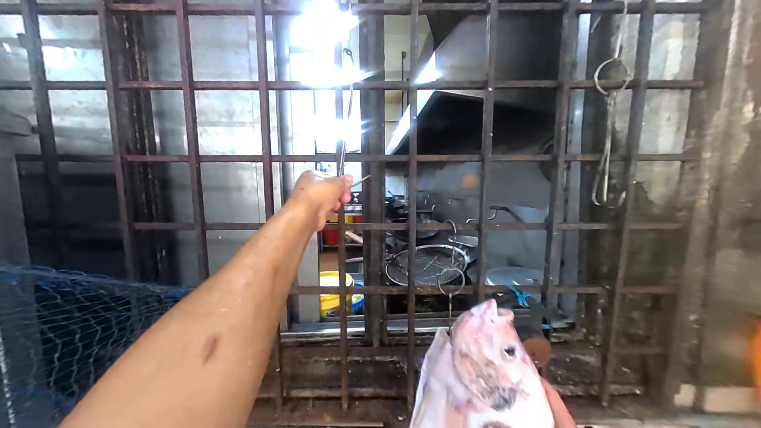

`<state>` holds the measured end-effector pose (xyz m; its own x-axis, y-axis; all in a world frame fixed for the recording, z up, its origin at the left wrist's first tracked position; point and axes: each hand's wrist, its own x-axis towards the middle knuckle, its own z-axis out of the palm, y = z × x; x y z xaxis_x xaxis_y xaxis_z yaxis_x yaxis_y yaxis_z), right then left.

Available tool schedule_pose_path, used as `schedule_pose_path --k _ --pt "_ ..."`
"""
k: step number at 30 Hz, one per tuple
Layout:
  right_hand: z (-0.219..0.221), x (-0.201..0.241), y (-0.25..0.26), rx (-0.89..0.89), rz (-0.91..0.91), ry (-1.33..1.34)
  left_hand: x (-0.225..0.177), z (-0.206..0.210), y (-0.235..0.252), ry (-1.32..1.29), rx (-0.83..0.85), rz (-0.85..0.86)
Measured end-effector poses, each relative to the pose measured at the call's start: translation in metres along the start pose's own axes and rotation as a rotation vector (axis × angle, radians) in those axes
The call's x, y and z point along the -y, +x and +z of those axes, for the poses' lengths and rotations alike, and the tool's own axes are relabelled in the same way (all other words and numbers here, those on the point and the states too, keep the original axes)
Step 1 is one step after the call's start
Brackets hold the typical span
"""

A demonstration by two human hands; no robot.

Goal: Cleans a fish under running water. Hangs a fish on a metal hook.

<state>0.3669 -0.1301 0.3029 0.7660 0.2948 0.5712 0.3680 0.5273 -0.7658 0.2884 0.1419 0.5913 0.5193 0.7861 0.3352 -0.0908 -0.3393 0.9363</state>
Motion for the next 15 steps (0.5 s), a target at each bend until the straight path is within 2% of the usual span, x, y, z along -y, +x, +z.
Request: schedule_pose_path --k 4,9,15 --pt "0.042 0.03 0.021 0.002 0.023 0.017 0.0 -0.021 -0.003 -0.313 0.022 -0.088" --pt "0.088 0.05 0.052 -0.044 0.007 0.015 -0.002 -0.042 -0.006 -0.29 0.001 -0.111" --pt "0.117 0.064 0.082 -0.014 0.055 0.058 -0.014 -0.049 -0.019 -0.28 0.07 -0.1"
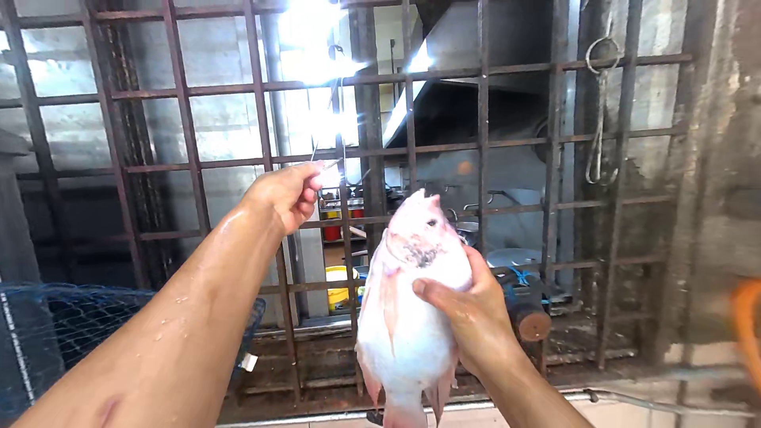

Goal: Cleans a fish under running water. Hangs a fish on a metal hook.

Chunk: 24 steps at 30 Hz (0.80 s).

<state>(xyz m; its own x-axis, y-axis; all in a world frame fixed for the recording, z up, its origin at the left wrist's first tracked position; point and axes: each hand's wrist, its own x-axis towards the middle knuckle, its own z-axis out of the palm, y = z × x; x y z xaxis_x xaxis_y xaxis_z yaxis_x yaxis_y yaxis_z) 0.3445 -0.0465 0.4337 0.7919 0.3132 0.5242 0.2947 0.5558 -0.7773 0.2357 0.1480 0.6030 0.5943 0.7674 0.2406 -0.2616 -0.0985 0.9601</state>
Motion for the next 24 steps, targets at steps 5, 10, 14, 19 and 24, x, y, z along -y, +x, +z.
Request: schedule_pose_path --k 5,10,14,19,24 --pt "0.015 0.028 0.031 0.119 0.036 -0.031 -0.005 0.005 -0.01 0.168 0.041 0.067" --pt "0.043 0.06 0.078 0.232 -0.022 -0.058 -0.017 0.008 -0.015 0.178 0.193 0.045" --pt "0.045 0.056 0.083 0.338 -0.017 -0.114 -0.02 0.01 -0.015 0.193 0.216 0.063" --pt "0.041 0.011 0.066 0.364 0.052 -0.098 -0.006 0.018 -0.008 0.346 0.122 0.093" --pt "0.053 -0.021 0.067 0.294 0.084 0.015 0.02 0.017 0.0 0.499 -0.072 0.236"
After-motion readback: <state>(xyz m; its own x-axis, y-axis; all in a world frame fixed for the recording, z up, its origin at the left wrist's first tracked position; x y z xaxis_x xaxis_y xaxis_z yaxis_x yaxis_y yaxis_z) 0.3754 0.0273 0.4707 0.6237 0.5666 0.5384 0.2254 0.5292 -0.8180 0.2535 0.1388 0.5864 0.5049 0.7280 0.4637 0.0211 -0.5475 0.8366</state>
